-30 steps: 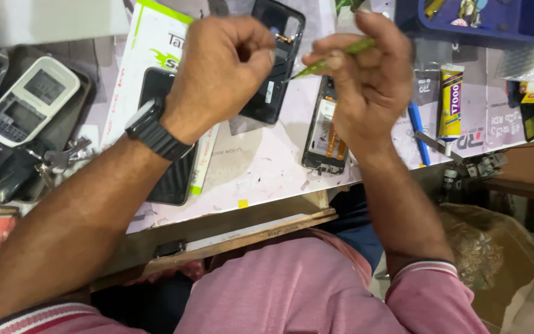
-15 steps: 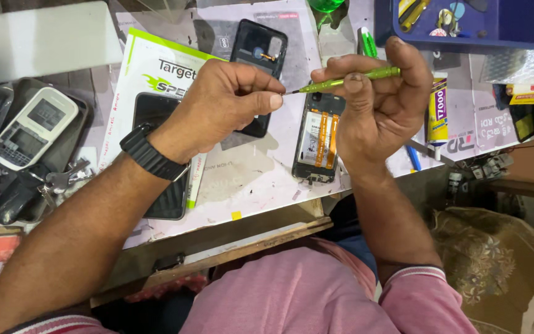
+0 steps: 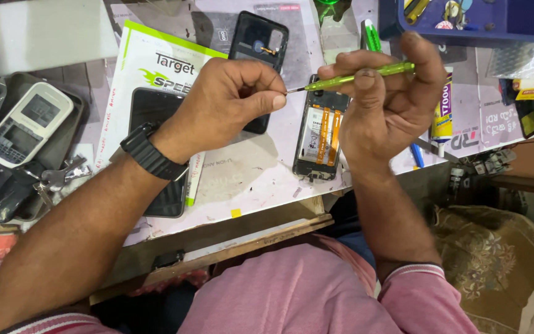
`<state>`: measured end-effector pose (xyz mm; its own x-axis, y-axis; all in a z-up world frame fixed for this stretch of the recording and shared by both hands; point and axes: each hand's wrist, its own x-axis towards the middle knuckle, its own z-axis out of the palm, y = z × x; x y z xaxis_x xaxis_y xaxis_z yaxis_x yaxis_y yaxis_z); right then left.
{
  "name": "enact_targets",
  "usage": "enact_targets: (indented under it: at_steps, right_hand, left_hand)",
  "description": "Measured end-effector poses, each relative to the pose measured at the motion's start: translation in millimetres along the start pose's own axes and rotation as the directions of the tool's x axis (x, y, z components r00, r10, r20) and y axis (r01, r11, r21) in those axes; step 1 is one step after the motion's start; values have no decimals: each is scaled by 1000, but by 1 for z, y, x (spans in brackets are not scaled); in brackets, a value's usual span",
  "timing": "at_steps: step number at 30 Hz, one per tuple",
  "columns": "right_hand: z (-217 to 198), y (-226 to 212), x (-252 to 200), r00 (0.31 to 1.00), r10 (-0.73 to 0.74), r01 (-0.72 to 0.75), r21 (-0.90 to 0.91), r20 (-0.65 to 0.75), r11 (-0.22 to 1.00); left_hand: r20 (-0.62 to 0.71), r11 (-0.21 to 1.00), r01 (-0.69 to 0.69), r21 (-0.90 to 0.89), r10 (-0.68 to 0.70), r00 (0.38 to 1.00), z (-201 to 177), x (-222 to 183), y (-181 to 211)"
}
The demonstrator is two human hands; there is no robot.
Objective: The person disassembles an internal component of a mobile phone using a small screwdriver and then manipulates the exposed internal ribbon cables and boards by hand.
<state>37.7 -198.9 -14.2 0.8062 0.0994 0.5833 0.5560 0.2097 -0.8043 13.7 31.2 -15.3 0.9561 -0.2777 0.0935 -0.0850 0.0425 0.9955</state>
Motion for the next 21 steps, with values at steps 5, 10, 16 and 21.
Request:
enact_targets:
  at_steps: [5, 10, 16, 21]
  right_hand:
    - [-1, -3, -2, 1000, -3, 4, 37, -14, 999]
    - [-2, -8, 1, 998, -15, 17, -30, 64, 999]
    - [-2, -10, 1, 997, -14, 18, -55, 71, 998]
    - [-2, -10, 1, 996, -25, 30, -60, 90, 998]
  left_hand:
    - [43, 969, -154, 191, 148, 988, 1, -3, 10]
    - [36, 895, -279, 347, 285, 958, 6, -3, 15]
    - [26, 870, -265, 415, 280, 960, 9, -5, 18]
    - [34, 818, -286, 498, 311, 950, 10, -5, 18]
